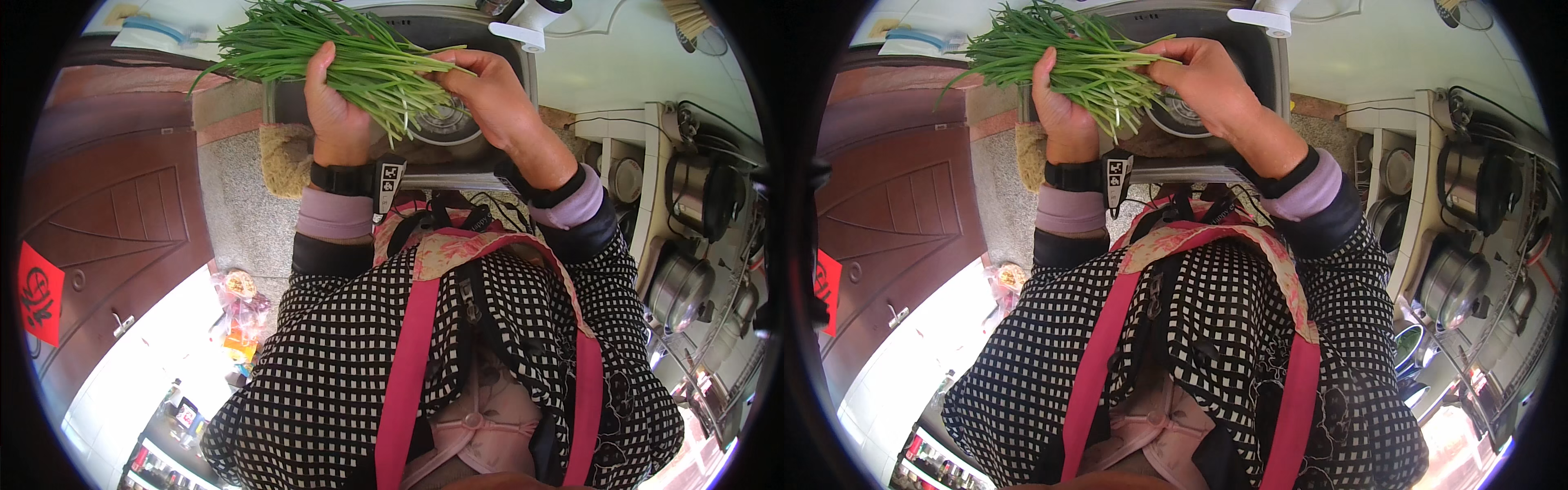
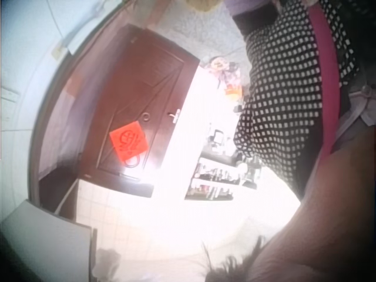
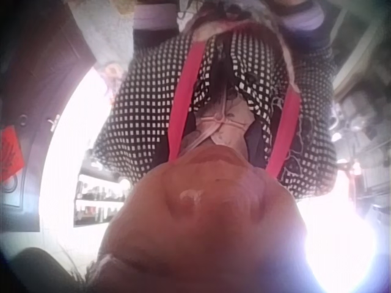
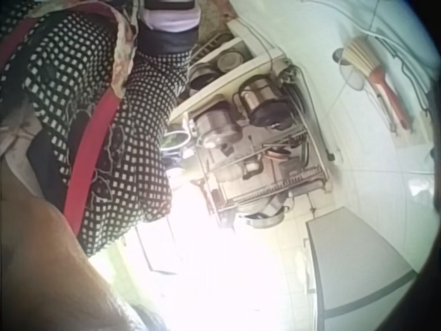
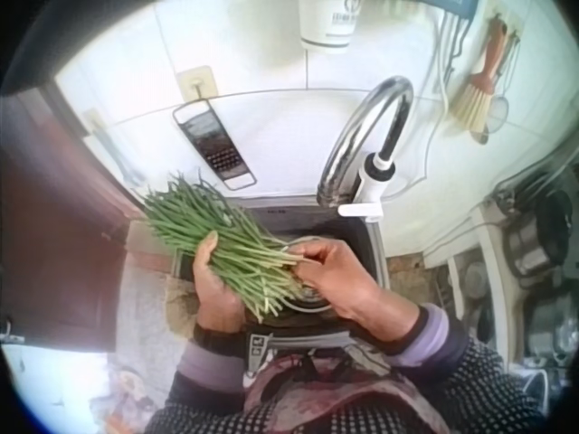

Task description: The person washes a bunch of green onions under running water in a kitchen sink, then places them in a metal bowl. They walk to a storage area and scoop white powder from a bag into another metal bowl using a ladle.

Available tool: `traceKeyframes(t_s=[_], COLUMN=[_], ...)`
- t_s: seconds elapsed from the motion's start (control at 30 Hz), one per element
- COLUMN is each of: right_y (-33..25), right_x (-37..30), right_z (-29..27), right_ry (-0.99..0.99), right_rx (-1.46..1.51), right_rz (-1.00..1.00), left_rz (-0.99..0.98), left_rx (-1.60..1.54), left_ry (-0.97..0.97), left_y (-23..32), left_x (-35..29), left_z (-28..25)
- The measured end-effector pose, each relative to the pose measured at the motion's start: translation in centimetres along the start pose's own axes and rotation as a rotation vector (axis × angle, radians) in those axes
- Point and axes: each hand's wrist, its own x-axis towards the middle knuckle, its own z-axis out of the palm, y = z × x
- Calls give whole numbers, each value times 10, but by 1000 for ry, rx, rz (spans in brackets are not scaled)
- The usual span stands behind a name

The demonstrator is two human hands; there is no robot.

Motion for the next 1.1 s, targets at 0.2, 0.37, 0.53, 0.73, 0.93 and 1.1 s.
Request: traceKeyframes(t_s=[0.2,0.37,0.53,0.73,0.93,1.1], right_y=[-5,-6,-9,-14,-13,-12], right_x=[-2,-2,-2,-3,0,2], right_z=[-4,-8,-16,-15,-13,-15], right_ry=[-32,-27,-82,-76,-52,-19], right_rx=[-89,-248,-328,-265,-305,-236], right_rz=[-110,-155,-103,-103,-142,-57], left_rz=[14,25,28,42,58,68], left_rx=[11,19,55,69,98,77], left_ry=[-9,-8,1,-7,14,0], left_y=[-6,-10,-13,-15,-15,-13], left_x=[1,1,0,5,4,1], left_z=[4,9,10,8,14,21])
